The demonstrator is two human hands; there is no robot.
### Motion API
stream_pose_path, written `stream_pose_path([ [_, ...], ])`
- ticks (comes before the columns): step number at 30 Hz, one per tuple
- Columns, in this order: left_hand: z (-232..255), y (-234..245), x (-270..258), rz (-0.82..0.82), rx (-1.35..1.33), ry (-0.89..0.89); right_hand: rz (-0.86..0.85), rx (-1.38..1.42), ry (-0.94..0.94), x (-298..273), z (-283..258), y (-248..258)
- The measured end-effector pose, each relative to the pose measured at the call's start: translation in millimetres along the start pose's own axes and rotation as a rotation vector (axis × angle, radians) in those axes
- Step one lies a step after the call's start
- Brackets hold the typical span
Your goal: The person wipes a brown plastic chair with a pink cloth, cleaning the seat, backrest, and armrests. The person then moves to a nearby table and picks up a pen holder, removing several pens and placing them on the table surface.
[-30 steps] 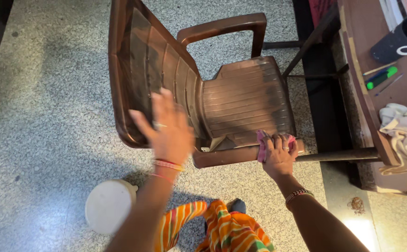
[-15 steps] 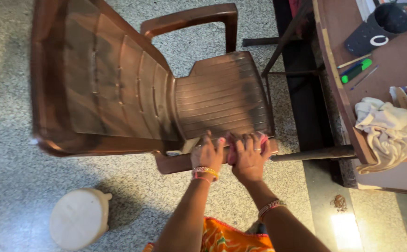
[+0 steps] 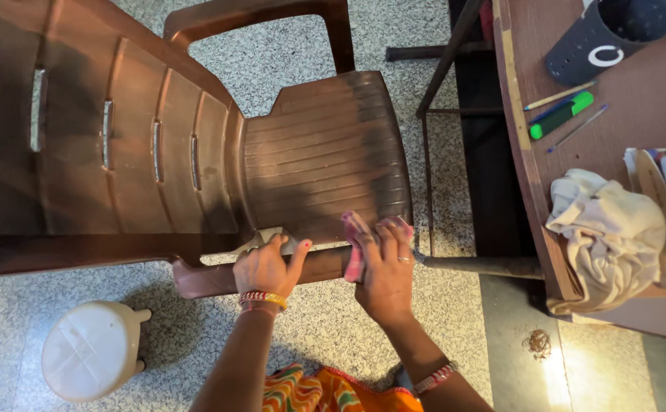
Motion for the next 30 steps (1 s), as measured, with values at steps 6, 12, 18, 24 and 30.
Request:
stream_pose_path([
  [6,-4,4,-3,-0.022,-0.002,-0.009,0.117,0.581,0.040,-8,41,-5],
  [12,-3,12,-2,-0.019,0.005,-0.037,0.045,0.914,-0.205,-24,76,-45],
  [18,1,21,0,0.042,0.009,-0.090,0.073,0.792,-0.227,-28,99,-81],
  [24,2,24,-1,0.018,-0.009,-0.080,0.114,0.789,-0.293,-37,104,-94],
  [30,-3,18,0,-0.021,0.066,-0.067,0.153,0.749,-0.335,-43,113,-108],
])
Point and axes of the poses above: each hand's wrist, its own x-axis towards the middle knuckle, its own y-axis out of the back of the hand, z = x × y, the point moved 7 cm from there along x, towards the middle knuckle, and after that the axes turned 7 degrees about z, right-handed, at the moved point
